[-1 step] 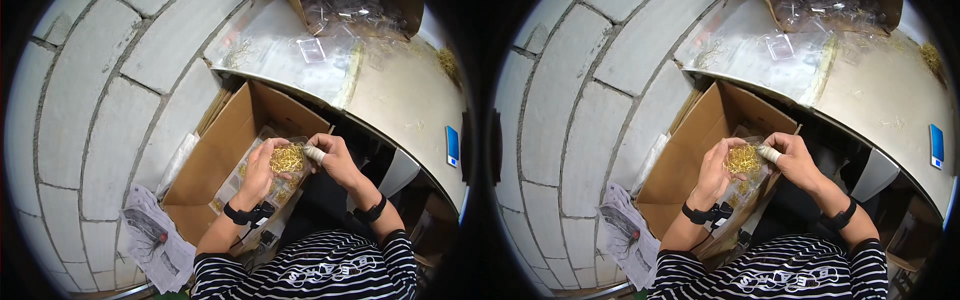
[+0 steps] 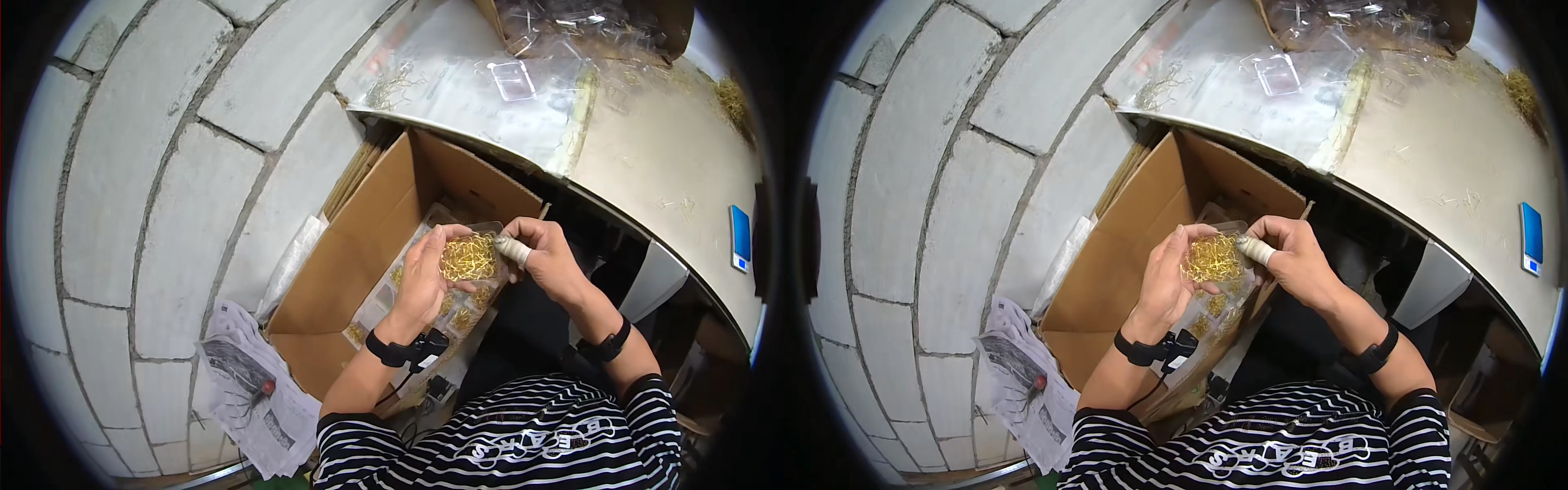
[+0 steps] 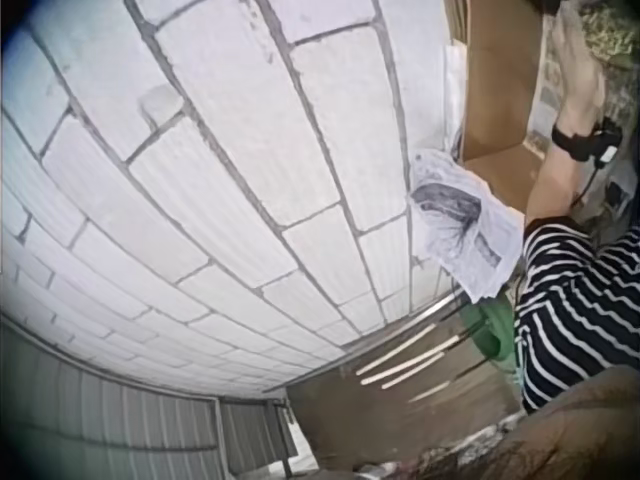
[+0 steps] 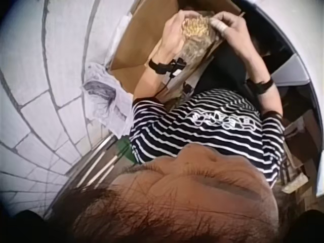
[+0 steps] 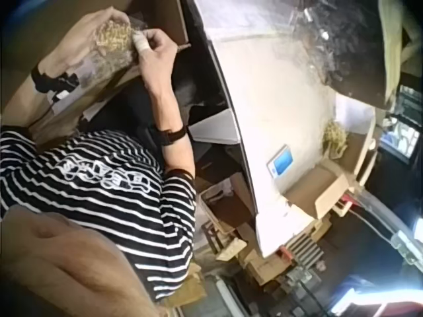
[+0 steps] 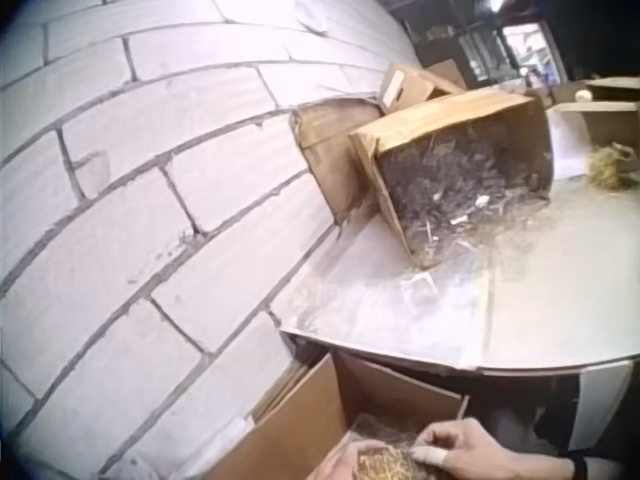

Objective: The person scoops loose yellow noodles from a table into small clear plastic bags using a white scoop. They seal the bags and place them into a cardboard box. The person also uses a digital scale to weigh the noodles and adjust the quantity in the bags.

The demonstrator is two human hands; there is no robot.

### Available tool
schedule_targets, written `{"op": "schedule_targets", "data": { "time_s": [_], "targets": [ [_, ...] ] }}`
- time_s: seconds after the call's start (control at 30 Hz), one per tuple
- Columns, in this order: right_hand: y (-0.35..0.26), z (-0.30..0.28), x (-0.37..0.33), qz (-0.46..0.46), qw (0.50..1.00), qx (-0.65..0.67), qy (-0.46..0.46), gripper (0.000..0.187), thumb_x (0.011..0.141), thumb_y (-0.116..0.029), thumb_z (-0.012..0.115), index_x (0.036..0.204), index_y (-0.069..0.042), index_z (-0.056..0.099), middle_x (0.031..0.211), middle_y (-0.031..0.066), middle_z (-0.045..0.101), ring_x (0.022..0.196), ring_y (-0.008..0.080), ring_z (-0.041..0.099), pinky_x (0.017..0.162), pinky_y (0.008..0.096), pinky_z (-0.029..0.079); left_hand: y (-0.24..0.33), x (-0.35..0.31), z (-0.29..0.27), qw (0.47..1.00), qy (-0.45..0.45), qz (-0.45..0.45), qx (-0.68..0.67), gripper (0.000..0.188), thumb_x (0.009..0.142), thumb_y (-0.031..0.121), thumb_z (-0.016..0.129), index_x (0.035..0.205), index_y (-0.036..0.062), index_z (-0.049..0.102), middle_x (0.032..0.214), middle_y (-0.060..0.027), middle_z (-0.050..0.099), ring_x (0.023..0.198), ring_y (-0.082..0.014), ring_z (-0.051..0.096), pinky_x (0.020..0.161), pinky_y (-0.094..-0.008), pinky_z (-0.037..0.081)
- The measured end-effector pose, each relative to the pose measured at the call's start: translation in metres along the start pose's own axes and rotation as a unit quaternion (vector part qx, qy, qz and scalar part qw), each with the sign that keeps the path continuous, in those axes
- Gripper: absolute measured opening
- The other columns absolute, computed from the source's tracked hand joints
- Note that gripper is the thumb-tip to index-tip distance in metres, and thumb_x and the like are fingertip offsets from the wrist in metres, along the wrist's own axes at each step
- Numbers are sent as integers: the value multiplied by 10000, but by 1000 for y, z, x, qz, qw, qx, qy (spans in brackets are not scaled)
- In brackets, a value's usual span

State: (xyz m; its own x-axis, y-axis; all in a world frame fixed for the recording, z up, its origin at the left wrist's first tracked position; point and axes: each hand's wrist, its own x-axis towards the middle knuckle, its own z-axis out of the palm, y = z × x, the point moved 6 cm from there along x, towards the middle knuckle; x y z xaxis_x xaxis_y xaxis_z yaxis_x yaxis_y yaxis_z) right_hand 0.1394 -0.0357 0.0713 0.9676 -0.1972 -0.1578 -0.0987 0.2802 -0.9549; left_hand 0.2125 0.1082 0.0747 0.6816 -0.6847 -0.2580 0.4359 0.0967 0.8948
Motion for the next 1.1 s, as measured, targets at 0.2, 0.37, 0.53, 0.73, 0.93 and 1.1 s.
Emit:
{"op": "schedule_targets", "data": {
  "time_s": [0.2, 0.37, 0.53, 0.73, 0.93, 1.1],
  "targets": [
    [14, 29, 23, -32, 988, -150, 31, 202, 853, -116, 637, 728, 15, 547, 593, -5, 501, 503, 57, 487, 456, 233, 389, 1, -3, -35, 1000, 13, 8, -6, 413, 1017, 333, 312, 1139, 1, 524, 1040, -102, 606, 835, -147, 650, 549, -271, 587],
    [13, 7, 5, -3, 996, -72, 56, 229, 882, -114, 554, 1084, -8, 568, 779, 30, 592, 612, 67, 536, 523, 206, 438, 7, 5, -126, 994, 103, 41, -9, 350, 1000, 273, 396, 1148, -7, 543, 1117, -97, 602, 920, -188, 642, 716, -361, 593],
    [42, -80, -51, 43, 971, -180, 153, 208, 875, -129, 541, 1049, -29, 594, 709, 18, 569, 554, 60, 519, 484, 188, 384, -59, -13, -277, 972, 227, -57, -5, 259, 961, 192, 493, 1145, 30, 579, 1114, -79, 620, 900, -176, 640, 717, -339, 561],
    [66, -145, -115, 103, 953, -181, 218, 166, 893, -151, 547, 1002, -38, 601, 688, 16, 581, 497, 58, 495, 461, 176, 361, -224, -50, -373, 908, 356, -215, 43, 269, 878, 94, 579, 1140, 46, 610, 897, -37, 640, 594, -104, 551, 485, -265, 451],
    [67, -134, -123, 136, 947, -196, 215, 161, 897, -131, 535, 988, -18, 605, 710, 30, 595, 549, 67, 521, 514, 194, 397, -304, -53, -370, 868, 439, -227, 49, 268, 827, 76, 610, 1092, 46, 636, 845, -39, 630, 621, -154, 564, 567, -294, 468],
    [76, -119, -109, 142, 955, -212, 149, 167, 900, -152, 554, 985, -15, 599, 712, 24, 602, 555, 75, 532, 520, 202, 401, -271, -82, -411, 755, 518, -12, 402, 195, 787, 26, 558, 924, 43, 696, 719, -101, 665, 696, -227, 628, 686, -336, 501]
  ]
}}
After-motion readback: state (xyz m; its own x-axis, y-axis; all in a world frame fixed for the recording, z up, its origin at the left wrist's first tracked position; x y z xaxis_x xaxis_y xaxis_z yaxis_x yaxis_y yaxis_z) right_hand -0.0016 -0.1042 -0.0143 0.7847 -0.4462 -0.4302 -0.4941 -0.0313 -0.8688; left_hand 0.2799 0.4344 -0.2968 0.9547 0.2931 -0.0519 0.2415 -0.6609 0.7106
